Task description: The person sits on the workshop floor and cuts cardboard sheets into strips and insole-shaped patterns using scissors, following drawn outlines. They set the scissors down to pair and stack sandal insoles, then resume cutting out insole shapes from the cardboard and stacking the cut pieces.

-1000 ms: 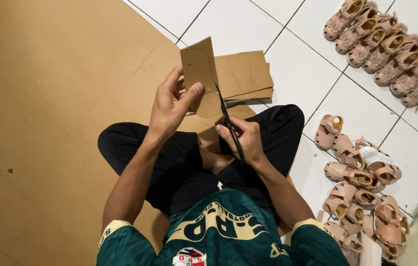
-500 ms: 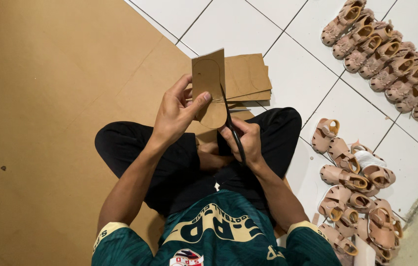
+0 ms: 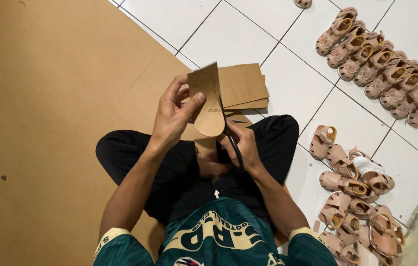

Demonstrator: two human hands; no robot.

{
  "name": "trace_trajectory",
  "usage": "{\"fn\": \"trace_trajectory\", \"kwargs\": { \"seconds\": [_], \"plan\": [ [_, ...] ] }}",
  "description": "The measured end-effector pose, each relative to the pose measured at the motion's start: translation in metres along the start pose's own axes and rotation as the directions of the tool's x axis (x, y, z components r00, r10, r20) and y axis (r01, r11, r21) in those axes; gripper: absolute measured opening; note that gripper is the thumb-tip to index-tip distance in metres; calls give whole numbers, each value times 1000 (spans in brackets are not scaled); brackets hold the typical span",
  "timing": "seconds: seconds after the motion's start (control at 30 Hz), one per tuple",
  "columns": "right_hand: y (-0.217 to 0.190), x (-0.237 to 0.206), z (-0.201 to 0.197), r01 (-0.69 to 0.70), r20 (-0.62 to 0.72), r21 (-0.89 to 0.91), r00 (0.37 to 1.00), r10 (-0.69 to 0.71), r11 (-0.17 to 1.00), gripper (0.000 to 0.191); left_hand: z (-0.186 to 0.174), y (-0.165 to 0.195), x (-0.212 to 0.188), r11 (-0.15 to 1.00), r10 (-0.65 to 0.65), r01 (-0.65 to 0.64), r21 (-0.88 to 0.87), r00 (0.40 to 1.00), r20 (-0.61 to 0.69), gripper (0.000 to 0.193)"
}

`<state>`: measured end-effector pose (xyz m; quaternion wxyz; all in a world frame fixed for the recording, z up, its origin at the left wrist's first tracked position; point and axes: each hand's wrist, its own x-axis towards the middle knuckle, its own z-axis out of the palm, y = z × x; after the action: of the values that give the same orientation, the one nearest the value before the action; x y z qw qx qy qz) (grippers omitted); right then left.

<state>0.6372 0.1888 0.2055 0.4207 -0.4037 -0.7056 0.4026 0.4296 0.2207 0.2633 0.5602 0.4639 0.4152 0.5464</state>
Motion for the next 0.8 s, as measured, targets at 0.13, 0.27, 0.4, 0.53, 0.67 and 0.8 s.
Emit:
{"fn": "trace_trajectory", "kwargs": {
  "seconds": [0.13,0.27,0.4,0.53,0.67,0.8],
  "plan": [
    [4,4,1,-172,19,29,985,172,985,49,4,-2,-9,998,-22,21,63,1000,15,39],
    [9,2,3,-23,-9,59,1000,24,998,43,6,-4,-12,999,-8,7,32,1000,28,37],
    [7,-2,6,-162,-7,115,986,164,980,36,7,-5,-13,999,-40,39,28,999,14,36],
    [0,-5,8,-225,-12,177,973,231,958,33,8,-6,-14,999,-47,47,-11,999,19,37],
    [-2,-6,10,-239,-29,205,968,250,949,31,8,-10,-14,998,-62,62,-28,998,14,39],
    [2,-10,13,-221,-55,209,970,237,953,29,8,-17,-17,999,-16,18,-36,999,32,39]
  ]
}}
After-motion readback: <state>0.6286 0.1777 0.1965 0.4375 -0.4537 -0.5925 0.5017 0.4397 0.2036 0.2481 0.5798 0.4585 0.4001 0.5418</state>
